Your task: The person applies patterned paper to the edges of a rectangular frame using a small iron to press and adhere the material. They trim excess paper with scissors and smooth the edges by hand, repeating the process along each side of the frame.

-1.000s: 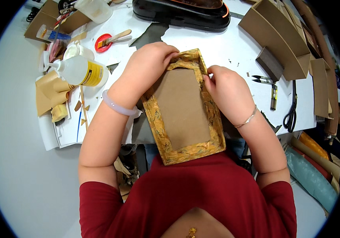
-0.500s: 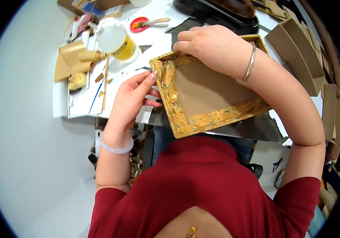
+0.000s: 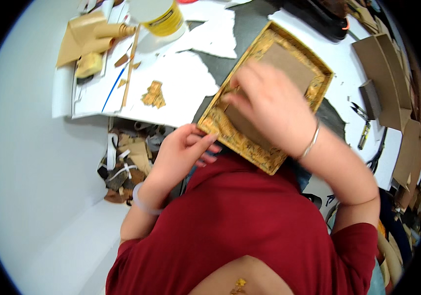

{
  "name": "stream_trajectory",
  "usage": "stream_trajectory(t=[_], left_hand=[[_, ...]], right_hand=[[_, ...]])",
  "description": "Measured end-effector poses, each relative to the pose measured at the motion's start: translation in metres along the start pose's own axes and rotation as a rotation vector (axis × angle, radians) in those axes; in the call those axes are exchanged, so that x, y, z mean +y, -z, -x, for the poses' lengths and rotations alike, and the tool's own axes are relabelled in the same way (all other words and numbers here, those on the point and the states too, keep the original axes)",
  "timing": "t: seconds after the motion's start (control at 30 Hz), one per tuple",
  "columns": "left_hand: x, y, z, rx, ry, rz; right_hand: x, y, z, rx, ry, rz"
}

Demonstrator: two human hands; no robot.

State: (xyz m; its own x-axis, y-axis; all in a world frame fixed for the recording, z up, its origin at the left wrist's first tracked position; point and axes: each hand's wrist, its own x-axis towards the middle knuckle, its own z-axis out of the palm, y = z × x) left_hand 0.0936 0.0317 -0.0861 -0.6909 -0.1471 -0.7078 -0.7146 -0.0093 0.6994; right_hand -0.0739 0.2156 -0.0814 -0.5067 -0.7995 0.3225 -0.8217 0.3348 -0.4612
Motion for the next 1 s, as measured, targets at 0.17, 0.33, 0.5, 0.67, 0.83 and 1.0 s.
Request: stream_trajectory(t=[0.17, 0.33, 0.5, 0.67, 0.83, 1.0], left_hand=[[0.005, 0.003, 0.007, 0.150, -0.149, -0.215], [-0.005, 0.018, 0.015, 0.303, -0.677, -0.524], [0.004, 0.005, 0.013, 0.220, -0.900, -0.618], [-0.033, 0.025, 0.018, 0.330, -0.828, -0.511], [-0.030, 0.033, 0.025, 0.291, -0.869, -0.722], [-0.011, 0.028, 0.003, 0.292, -1.073, -0.764]], right_hand=[[-0.007, 0.007, 0.030, -0.070, -0.198, -0.176], [0.113, 0.102, -0.080, 0.800, 0.128, 0.378], [0.239, 0.168, -0.141, 0.374, -0.333, 0.480], [0.229, 0.158, -0.149, 0.362, -0.405, 0.355], [0.221, 0.143, -0.142, 0.423, -0.432, 0.479], [0.183, 0.162, -0.108, 0.479, -0.304, 0.482]])
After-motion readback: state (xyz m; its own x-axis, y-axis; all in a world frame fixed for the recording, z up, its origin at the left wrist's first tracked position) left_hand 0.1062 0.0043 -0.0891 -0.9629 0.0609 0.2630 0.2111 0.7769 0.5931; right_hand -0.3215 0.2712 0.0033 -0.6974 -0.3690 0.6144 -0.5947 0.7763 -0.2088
